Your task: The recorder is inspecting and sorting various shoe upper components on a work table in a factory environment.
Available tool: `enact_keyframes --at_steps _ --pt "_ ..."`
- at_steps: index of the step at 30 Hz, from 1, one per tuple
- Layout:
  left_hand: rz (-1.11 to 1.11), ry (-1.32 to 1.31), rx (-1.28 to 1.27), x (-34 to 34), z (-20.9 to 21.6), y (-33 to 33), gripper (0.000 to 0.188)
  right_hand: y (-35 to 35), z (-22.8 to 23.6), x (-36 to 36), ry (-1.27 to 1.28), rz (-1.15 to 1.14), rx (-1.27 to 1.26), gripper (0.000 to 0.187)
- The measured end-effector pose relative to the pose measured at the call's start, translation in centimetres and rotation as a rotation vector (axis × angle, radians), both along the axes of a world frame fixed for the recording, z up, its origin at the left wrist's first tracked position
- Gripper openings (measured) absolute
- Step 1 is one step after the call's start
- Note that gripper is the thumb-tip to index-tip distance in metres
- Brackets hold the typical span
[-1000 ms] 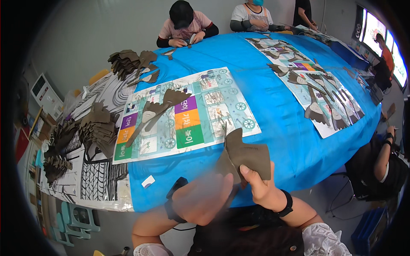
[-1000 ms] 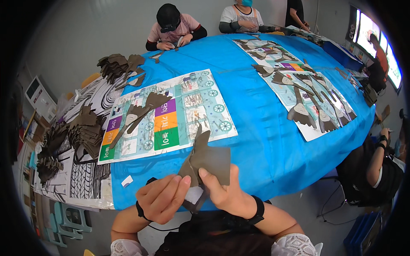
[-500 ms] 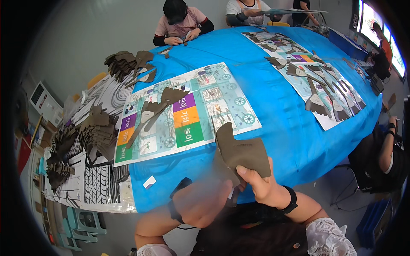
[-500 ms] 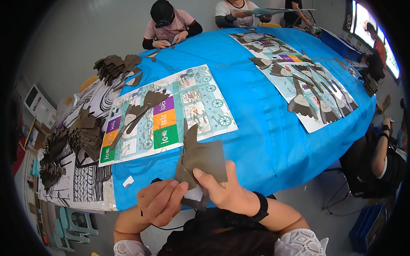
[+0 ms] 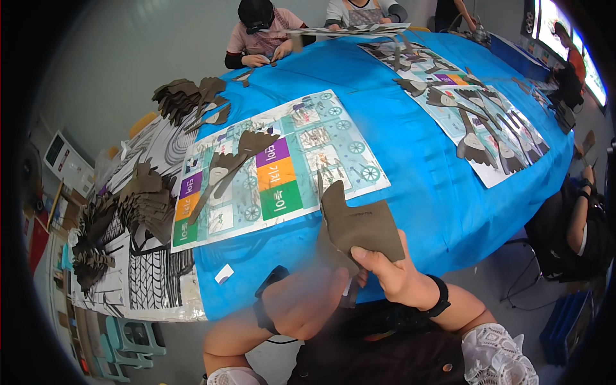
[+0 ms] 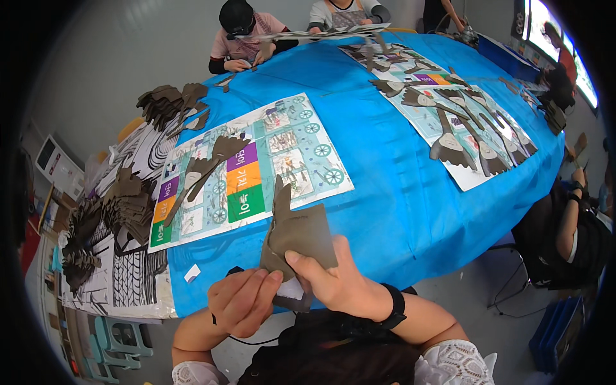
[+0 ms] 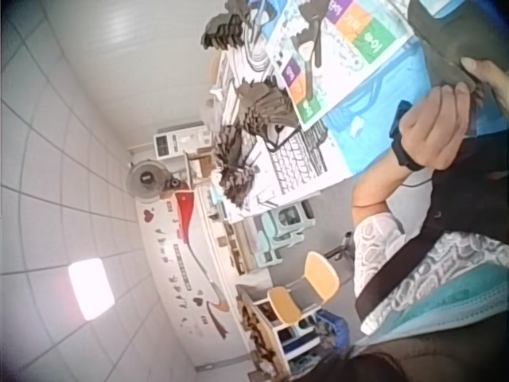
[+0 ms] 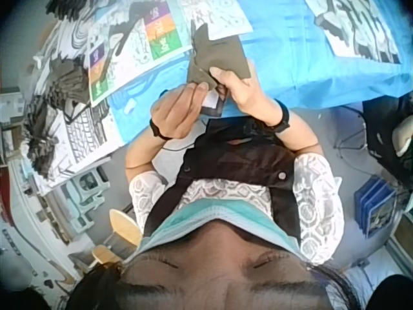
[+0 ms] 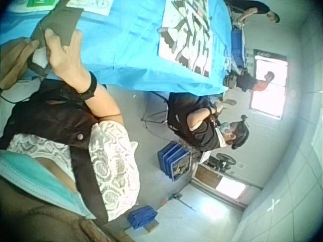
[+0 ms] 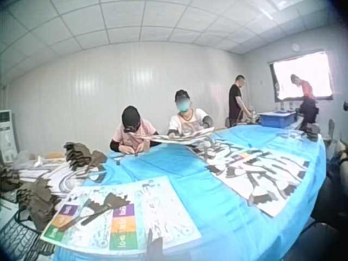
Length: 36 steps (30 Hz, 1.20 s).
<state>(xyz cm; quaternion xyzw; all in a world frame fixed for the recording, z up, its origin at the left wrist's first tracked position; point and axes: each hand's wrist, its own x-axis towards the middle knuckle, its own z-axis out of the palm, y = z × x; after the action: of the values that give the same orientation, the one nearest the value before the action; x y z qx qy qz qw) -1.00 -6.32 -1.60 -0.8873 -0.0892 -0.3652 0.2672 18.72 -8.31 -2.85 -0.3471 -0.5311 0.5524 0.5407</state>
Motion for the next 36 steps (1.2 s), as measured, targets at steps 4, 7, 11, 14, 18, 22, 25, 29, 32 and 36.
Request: enact_keyframes --at_steps 4,7,11,14,18,22,25,29,32,36 --pt "-0.001 0.007 -0.006 0.11 -0.06 0.05 0.026 0.02 0.04 0.07 0.021 0.039 0.007 0.024" --pt "-0.01 0.009 -0.003 0.2 -0.17 0.16 0.026 -0.04 0.03 -0.08 0.091 0.007 -0.027 0.02" --pt "-0.019 0.008 0.004 0.31 -0.24 0.26 0.027 0.17 0.05 0.17 0.071 0.021 0.021 0.023" --pt "-0.02 0.014 -0.008 0.4 -0.25 0.26 0.027 0.18 0.08 0.34 0.061 0.037 0.021 0.023" --pt "-0.013 0.009 -0.015 0.53 -0.28 0.18 0.027 -0.07 0.19 0.24 0.062 0.031 -0.004 0.021" --pt "-0.021 0.004 -0.012 0.52 -0.32 0.18 0.028 -0.08 0.38 0.33 0.051 0.05 0.002 0.02" --pt "-0.02 0.017 -0.012 0.45 -0.3 0.12 0.028 -0.05 0.53 0.31 0.05 0.05 0.002 0.02" --pt "-0.003 0.027 -0.004 0.52 -0.31 0.02 0.026 -0.06 0.63 0.28 0.062 0.053 -0.015 0.02" --pt "0.0 0.019 0.018 0.74 -0.37 0.05 0.026 0.03 0.6 0.31 0.085 0.057 -0.05 0.02" --pt "0.0 -0.023 0.066 1.03 -0.4 0.34 0.026 0.17 0.51 0.41 0.105 0.102 -0.028 0.018"
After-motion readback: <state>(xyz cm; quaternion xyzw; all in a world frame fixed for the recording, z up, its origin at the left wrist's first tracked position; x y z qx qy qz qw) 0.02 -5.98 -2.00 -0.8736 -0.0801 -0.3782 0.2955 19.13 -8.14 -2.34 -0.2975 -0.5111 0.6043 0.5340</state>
